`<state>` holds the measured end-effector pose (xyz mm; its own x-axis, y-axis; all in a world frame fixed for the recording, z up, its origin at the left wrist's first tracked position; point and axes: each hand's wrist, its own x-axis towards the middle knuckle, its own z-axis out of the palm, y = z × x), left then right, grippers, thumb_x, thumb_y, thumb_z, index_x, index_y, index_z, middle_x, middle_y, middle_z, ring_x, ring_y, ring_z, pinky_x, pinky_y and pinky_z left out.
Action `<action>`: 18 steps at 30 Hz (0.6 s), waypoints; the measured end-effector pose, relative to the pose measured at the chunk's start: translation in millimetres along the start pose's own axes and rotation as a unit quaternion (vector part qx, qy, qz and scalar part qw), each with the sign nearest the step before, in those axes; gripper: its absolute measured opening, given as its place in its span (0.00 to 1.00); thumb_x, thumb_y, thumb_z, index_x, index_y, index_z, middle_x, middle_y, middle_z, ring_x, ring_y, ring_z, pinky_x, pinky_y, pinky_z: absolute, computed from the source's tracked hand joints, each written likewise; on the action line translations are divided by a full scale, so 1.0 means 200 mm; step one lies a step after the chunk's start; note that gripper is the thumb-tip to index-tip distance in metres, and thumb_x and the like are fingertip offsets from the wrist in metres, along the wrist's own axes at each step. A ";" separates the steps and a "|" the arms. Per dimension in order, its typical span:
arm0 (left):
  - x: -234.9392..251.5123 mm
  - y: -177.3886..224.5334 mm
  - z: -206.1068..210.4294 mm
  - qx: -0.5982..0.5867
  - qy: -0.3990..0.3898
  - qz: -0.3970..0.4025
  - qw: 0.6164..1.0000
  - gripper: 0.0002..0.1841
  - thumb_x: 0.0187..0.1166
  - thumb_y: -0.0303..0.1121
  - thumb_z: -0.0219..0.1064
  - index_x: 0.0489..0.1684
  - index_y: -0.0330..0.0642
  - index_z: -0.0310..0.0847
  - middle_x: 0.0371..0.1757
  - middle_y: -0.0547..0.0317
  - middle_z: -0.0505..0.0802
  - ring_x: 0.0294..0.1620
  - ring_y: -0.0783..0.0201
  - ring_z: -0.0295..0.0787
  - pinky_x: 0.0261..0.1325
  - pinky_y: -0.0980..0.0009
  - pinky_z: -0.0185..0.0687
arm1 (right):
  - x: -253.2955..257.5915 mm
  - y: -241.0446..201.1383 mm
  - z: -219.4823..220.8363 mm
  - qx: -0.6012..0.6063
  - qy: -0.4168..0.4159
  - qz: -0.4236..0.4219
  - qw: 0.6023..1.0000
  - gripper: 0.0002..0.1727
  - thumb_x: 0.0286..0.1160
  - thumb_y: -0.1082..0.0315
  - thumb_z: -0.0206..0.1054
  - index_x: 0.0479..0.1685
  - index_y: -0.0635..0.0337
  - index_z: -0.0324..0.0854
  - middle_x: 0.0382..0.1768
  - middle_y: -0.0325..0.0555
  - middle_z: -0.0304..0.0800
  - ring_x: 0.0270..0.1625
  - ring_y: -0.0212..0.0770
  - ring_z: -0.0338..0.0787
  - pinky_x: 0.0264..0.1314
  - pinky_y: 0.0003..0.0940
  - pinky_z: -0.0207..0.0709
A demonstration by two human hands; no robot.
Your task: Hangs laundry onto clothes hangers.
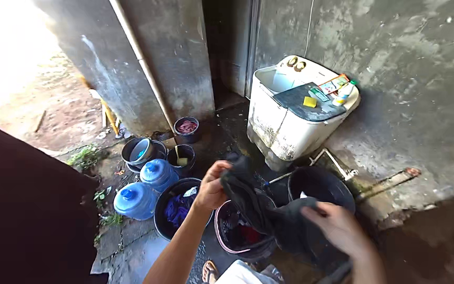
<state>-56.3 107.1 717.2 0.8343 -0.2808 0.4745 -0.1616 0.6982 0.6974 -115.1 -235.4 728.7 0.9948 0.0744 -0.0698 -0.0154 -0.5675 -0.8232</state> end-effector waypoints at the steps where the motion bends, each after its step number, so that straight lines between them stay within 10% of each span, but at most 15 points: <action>1: 0.03 -0.03 0.08 0.011 -0.048 -0.012 0.999 0.13 0.78 0.32 0.70 0.59 0.56 0.90 0.57 0.63 0.94 0.52 0.70 0.91 0.57 0.69 0.88 | 0.03 -0.03 0.16 0.039 -0.023 -0.015 0.999 0.43 0.65 0.45 0.78 0.77 0.66 0.77 0.67 0.60 0.87 0.68 0.52 0.89 0.70 0.56 0.83; 3: 0.08 -0.09 0.19 0.021 -0.113 -0.029 0.993 0.14 0.80 0.31 0.69 0.62 0.49 0.89 0.58 0.61 0.94 0.53 0.71 0.91 0.59 0.70 0.87 | 0.10 -0.07 0.45 0.171 -0.012 -0.125 0.977 0.43 0.63 0.55 0.81 0.80 0.64 0.71 0.65 0.51 0.89 0.66 0.38 0.90 0.70 0.40 0.86; 6: 0.10 -0.02 0.17 0.161 -0.070 -0.016 0.984 0.15 0.80 0.34 0.71 0.62 0.48 0.89 0.54 0.64 0.96 0.50 0.73 0.92 0.57 0.71 0.89 | 0.22 -0.09 0.55 0.351 0.008 -0.228 0.908 0.08 0.67 0.78 0.72 0.43 0.61 0.92 0.40 0.36 0.98 0.45 0.28 0.94 0.54 0.31 0.90; 12: 0.07 0.39 -0.04 0.359 0.140 0.043 0.922 0.11 0.83 0.43 0.66 0.51 0.53 0.92 0.45 0.67 0.95 0.41 0.74 0.91 0.46 0.72 0.90 | 0.35 -0.15 0.34 0.475 0.037 -0.155 0.866 0.16 0.80 0.70 0.52 0.39 0.56 0.89 0.35 0.39 0.96 0.37 0.36 0.95 0.42 0.39 0.92; 18: 0.01 0.68 0.02 0.396 0.320 -0.010 0.861 0.15 0.92 0.39 0.46 0.49 0.53 0.82 0.38 0.70 0.93 0.38 0.73 0.91 0.42 0.71 0.90 | 0.38 -0.28 0.27 0.753 -0.148 -0.183 0.615 0.19 0.68 0.48 0.70 0.47 0.52 0.92 0.48 0.46 0.97 0.54 0.42 0.95 0.56 0.47 0.90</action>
<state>-78.9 199.6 814.4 0.9199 0.3087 0.2418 -0.2412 -0.0407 0.9696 -44.3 -153.6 740.0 0.9007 0.2436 0.3596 -0.0933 0.9172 -0.3874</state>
